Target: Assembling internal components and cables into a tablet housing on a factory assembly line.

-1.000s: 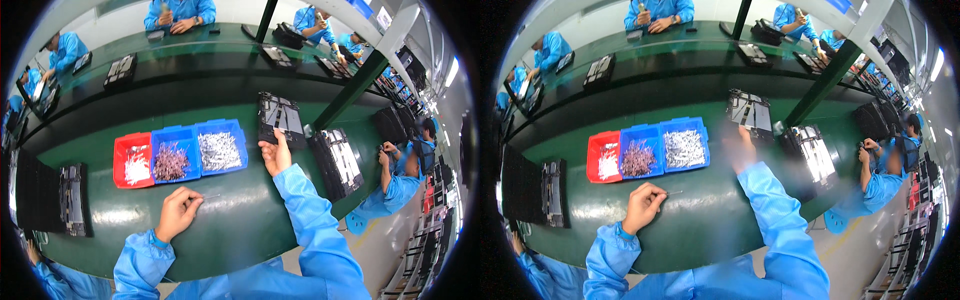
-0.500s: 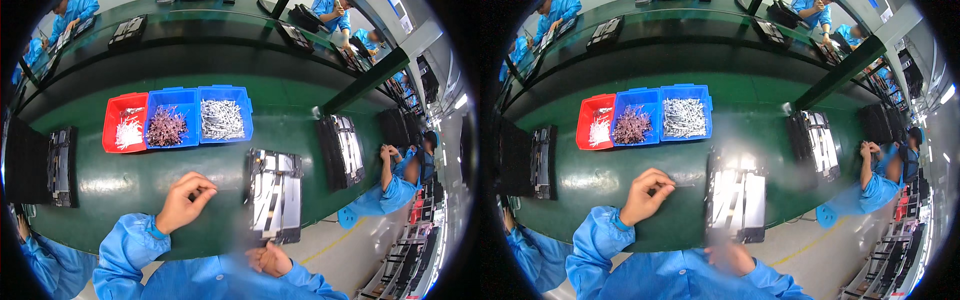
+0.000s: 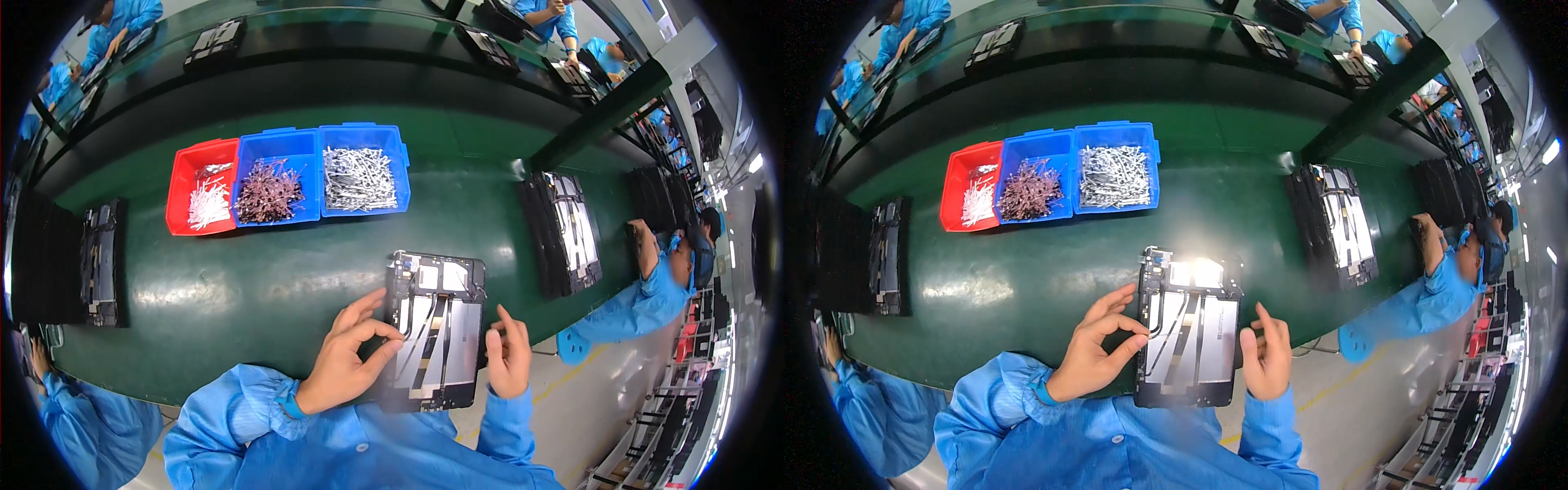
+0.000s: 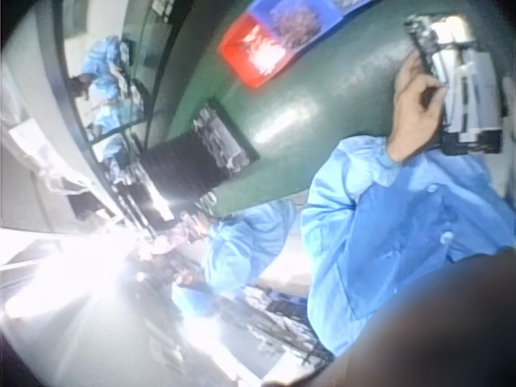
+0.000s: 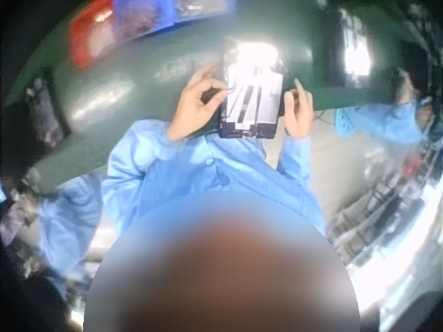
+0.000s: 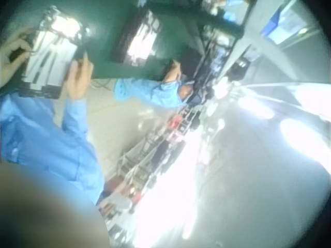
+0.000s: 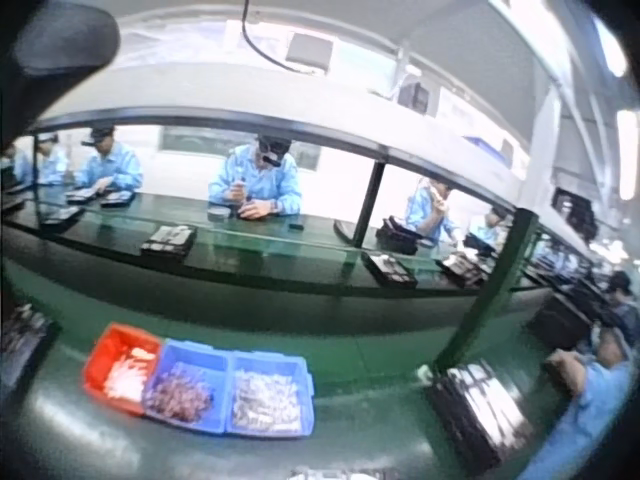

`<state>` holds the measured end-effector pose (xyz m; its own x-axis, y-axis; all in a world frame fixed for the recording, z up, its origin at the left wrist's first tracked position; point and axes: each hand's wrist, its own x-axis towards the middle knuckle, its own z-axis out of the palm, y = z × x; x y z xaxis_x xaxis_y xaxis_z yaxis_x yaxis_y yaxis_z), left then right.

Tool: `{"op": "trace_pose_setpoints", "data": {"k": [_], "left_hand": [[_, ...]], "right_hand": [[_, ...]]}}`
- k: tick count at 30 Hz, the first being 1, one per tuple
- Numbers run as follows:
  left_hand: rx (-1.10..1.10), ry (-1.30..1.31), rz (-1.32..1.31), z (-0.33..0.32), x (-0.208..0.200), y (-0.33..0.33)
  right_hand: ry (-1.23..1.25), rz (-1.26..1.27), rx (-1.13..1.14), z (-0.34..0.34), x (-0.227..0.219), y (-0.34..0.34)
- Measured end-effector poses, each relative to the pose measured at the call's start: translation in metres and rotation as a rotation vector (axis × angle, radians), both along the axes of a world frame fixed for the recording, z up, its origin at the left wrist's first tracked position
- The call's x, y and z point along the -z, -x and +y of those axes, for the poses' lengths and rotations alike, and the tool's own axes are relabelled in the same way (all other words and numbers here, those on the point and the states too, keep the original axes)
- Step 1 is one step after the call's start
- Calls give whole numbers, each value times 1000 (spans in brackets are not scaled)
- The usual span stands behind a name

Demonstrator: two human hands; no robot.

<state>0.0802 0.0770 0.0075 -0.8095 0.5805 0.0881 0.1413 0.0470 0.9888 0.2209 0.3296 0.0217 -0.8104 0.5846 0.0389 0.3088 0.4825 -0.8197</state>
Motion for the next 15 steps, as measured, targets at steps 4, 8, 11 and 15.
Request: {"op": "trace_pose_setpoints", "data": {"k": [4,8,11,15], "left_hand": [[-23,19,45,-2,2,-4],[-164,68,96,-17,2,0],[-248,86,48,-34,-1,3],[-285,132,88,-52,-8,14]], "right_hand": [[-191,-9,-98,-19,8,34],[-287,32,-249,-33,16,53],[-175,-2,-300,-52,4,61],[-119,-45,-427,-48,-12,78]]}}
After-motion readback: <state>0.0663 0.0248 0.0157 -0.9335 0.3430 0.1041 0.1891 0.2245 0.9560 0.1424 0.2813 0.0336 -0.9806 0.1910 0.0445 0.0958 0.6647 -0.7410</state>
